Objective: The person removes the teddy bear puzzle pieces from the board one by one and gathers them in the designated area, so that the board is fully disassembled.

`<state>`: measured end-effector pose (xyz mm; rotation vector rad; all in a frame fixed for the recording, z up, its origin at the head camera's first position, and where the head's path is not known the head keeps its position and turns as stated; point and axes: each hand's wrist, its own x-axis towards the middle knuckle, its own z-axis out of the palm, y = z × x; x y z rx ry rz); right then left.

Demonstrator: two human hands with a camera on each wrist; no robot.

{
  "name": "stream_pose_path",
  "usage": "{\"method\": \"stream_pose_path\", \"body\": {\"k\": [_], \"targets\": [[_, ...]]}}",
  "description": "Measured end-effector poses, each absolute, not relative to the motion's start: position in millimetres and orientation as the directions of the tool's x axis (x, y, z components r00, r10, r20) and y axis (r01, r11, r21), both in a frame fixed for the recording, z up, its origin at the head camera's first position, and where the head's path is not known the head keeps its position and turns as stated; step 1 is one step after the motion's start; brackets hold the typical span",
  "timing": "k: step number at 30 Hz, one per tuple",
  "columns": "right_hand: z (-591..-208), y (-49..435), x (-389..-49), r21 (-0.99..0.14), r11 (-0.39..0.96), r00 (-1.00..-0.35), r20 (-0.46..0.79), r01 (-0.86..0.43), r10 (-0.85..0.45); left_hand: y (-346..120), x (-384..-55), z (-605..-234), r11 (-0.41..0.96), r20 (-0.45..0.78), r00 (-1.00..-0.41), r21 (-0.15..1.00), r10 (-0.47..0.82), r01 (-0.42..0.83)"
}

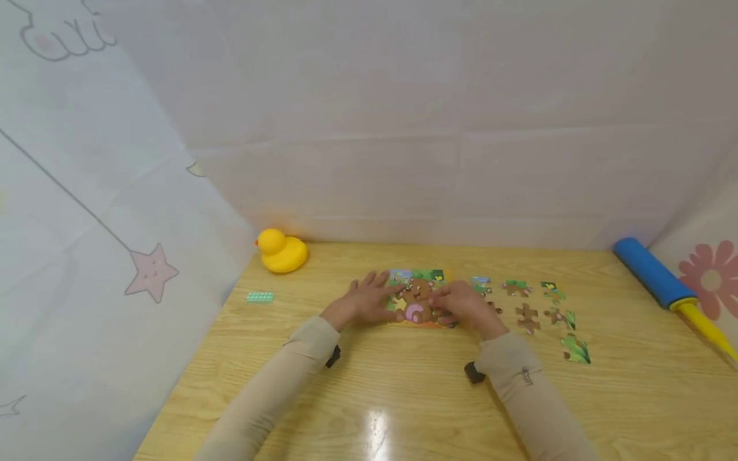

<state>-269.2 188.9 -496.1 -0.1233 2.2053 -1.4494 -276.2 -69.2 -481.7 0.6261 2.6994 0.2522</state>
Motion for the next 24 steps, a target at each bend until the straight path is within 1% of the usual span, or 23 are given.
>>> {"method": "stream_pose_path", "body": {"k": [13,19,24], "targets": [[-491.4,181.0,-262.5,-0.841,0.522,-0.897,-0.33,0.139,-0.293,-68.6,-276.4,-482.3,0.888,-0.315,-0.836,0.257,0.45,0.381],[-489.8,180.7,-261.2,-0.849,0.511,-0.896,-0.326,0.136,-0.302,-68.3,-277.1,-482.7,0.89,-0.314,-0.839,0.258,0.445,0.376],[-491.7,180.2,-260.6,-0.854,0.501,-0.906,-0.314,0.139,-0.284,-67.6,-278.2,-481.8,0.893,-0.326,-0.836,0.254,0.44,0.371]]}}
